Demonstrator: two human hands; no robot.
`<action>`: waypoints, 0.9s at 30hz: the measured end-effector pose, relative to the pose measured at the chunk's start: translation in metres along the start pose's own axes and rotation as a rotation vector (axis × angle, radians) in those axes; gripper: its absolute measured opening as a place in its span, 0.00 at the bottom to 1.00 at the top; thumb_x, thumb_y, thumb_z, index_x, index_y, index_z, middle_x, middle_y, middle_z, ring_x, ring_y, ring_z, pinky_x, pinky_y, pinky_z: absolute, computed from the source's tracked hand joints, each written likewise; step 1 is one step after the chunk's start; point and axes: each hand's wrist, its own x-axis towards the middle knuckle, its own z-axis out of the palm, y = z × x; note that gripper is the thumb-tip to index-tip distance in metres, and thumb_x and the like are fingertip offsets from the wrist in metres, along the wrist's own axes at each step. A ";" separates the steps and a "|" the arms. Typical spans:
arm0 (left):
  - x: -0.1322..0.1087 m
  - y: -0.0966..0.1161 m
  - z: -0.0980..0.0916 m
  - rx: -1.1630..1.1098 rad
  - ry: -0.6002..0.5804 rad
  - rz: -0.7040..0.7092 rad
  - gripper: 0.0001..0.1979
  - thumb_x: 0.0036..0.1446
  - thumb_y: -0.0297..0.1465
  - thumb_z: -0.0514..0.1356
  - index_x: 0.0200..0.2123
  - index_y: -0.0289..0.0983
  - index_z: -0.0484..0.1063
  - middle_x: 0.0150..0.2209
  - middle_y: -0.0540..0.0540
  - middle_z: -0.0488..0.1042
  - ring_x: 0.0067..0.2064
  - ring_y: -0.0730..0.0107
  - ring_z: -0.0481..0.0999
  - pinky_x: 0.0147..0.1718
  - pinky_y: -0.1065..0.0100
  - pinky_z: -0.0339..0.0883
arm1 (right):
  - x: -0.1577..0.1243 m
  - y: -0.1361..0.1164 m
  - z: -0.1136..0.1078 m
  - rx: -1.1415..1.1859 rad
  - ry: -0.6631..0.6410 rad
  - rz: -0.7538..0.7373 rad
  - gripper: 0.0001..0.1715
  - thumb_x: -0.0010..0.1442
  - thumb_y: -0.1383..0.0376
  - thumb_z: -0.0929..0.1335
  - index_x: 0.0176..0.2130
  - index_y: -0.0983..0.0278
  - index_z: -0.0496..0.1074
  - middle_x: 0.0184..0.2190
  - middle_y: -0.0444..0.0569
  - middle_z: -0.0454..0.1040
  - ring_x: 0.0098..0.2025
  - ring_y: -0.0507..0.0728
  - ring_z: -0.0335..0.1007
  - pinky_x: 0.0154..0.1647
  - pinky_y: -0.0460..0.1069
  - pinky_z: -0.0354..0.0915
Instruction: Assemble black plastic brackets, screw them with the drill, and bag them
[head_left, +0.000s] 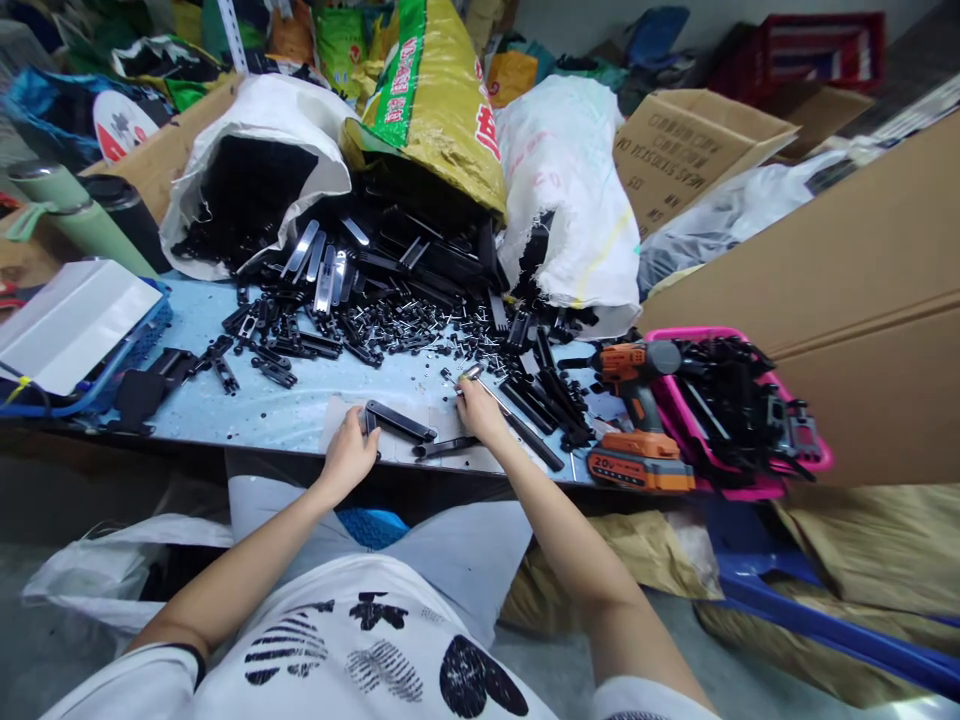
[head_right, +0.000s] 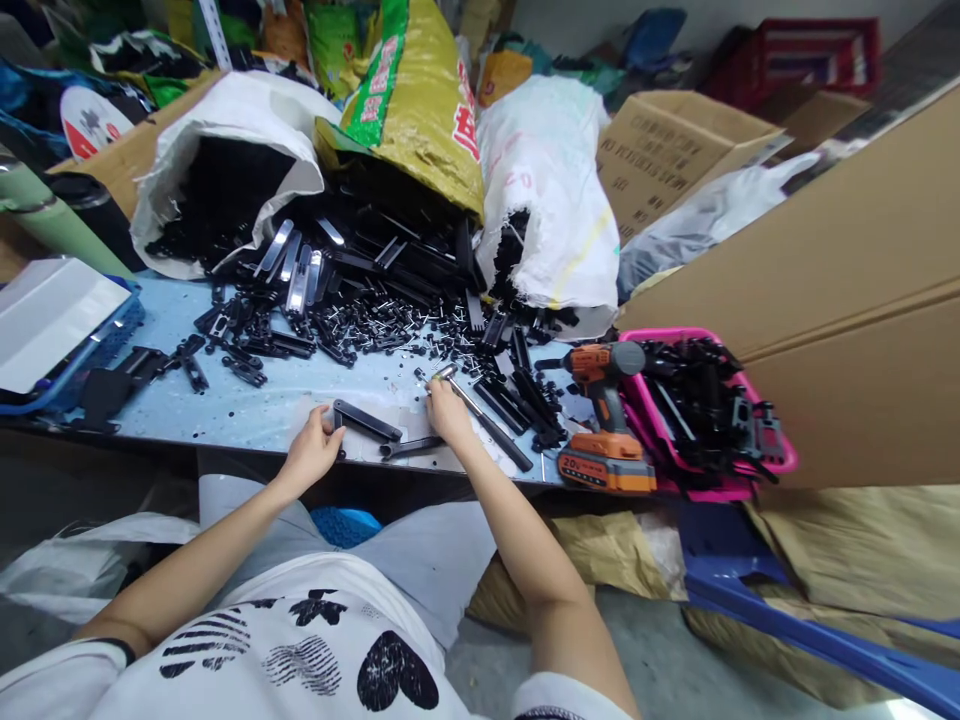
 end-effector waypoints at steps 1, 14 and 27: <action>-0.002 0.001 -0.004 0.049 -0.008 -0.007 0.18 0.58 0.34 0.55 0.50 0.33 0.61 0.37 0.40 0.72 0.42 0.58 0.74 0.42 0.61 0.66 | 0.001 -0.007 -0.001 0.117 0.031 -0.074 0.13 0.61 0.70 0.62 0.45 0.69 0.70 0.44 0.57 0.69 0.42 0.56 0.68 0.45 0.51 0.63; -0.011 0.008 -0.003 0.320 -0.070 -0.006 0.10 0.60 0.38 0.53 0.35 0.37 0.66 0.33 0.43 0.74 0.37 0.59 0.76 0.33 0.66 0.63 | 0.020 -0.116 0.010 0.390 -0.023 -0.410 0.09 0.57 0.69 0.67 0.41 0.66 0.72 0.36 0.48 0.75 0.37 0.52 0.70 0.41 0.46 0.64; -0.009 0.020 -0.002 0.405 -0.082 -0.041 0.12 0.60 0.38 0.51 0.39 0.36 0.67 0.36 0.39 0.75 0.37 0.58 0.77 0.34 0.65 0.65 | 0.010 -0.106 0.037 0.227 0.005 -0.477 0.14 0.65 0.65 0.60 0.40 0.63 0.73 0.38 0.50 0.75 0.42 0.54 0.69 0.46 0.46 0.62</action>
